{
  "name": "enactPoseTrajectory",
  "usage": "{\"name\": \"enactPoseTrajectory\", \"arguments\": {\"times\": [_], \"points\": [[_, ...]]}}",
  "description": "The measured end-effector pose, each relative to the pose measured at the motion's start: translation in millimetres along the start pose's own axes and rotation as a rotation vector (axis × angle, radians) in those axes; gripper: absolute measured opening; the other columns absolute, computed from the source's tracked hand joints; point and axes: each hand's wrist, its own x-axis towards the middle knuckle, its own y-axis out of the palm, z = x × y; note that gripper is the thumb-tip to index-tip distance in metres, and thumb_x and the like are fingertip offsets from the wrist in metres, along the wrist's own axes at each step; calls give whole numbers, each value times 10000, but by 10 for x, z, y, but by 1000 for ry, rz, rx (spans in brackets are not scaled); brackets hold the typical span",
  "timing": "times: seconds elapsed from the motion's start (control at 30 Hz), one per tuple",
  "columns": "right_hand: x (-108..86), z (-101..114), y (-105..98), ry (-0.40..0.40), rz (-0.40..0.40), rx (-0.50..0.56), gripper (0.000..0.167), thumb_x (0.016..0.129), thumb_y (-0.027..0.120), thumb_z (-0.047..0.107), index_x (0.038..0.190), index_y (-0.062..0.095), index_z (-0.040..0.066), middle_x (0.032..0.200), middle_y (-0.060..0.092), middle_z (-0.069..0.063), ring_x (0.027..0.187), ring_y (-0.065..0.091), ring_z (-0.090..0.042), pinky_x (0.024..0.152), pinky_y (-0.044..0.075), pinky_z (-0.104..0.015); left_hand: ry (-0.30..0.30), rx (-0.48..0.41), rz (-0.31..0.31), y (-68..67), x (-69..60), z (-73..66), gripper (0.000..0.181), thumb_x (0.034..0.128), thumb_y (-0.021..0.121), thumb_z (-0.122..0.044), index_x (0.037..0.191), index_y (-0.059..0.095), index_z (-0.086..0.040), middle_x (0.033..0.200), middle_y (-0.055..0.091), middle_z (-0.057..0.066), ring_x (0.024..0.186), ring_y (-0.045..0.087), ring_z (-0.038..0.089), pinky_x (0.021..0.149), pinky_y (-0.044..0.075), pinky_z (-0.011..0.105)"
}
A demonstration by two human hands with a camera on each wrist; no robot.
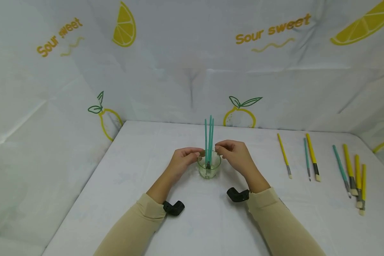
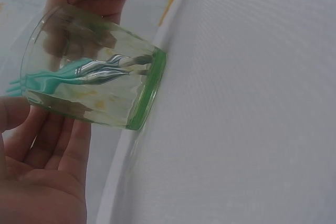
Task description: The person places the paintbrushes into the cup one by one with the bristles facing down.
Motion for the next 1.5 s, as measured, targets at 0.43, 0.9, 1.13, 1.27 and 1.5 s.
{"name": "enactPoseTrajectory", "arguments": {"times": [0.43, 0.9, 1.13, 1.27, 1.5], "points": [[-101, -164, -522, 78, -71, -113, 365, 973, 605, 397, 1149, 695, 91, 1066, 720, -135, 946, 672, -278, 816, 582, -414, -41, 23, 1, 27, -13, 79, 273, 959, 575, -133, 1164, 698, 0, 1156, 718, 115, 1062, 663, 139, 960, 532, 293], [-253, -550, -1505, 217, -246, -414, 542, 972, 515, 526, 1194, 677, 59, 1035, 717, -159, 747, 623, -76, 584, 508, -227, -30, 27, -11, 6, -20, 78, 271, 962, 577, -131, 1162, 700, 4, 1155, 717, 110, 1033, 666, 130, 939, 539, 283], [-266, -753, -1646, 344, -147, -474, 549, 990, 515, 435, 1183, 647, -62, 974, 711, -205, 829, 629, -271, 575, 484, -283, -37, 14, -21, -4, -4, 31, 269, 964, 579, -142, 1156, 703, -1, 1155, 716, 115, 1083, 660, 150, 970, 529, 298], [-266, -830, -1654, 413, -73, -513, 516, 967, 561, 373, 1164, 638, -98, 882, 719, -180, 877, 611, -361, 624, 501, -382, -41, 25, -15, -10, 6, 25, 270, 964, 588, -154, 1157, 704, -5, 1158, 716, 107, 1086, 658, 148, 966, 531, 303], [-258, -927, -1593, 448, -55, -509, 474, 915, 648, 311, 1132, 649, -110, 909, 711, -204, 868, 614, -343, 686, 511, -417, -39, 33, -20, -14, 15, 13, 268, 956, 595, -150, 1151, 709, -6, 1145, 721, 109, 1050, 660, 125, 947, 538, 294]]}}
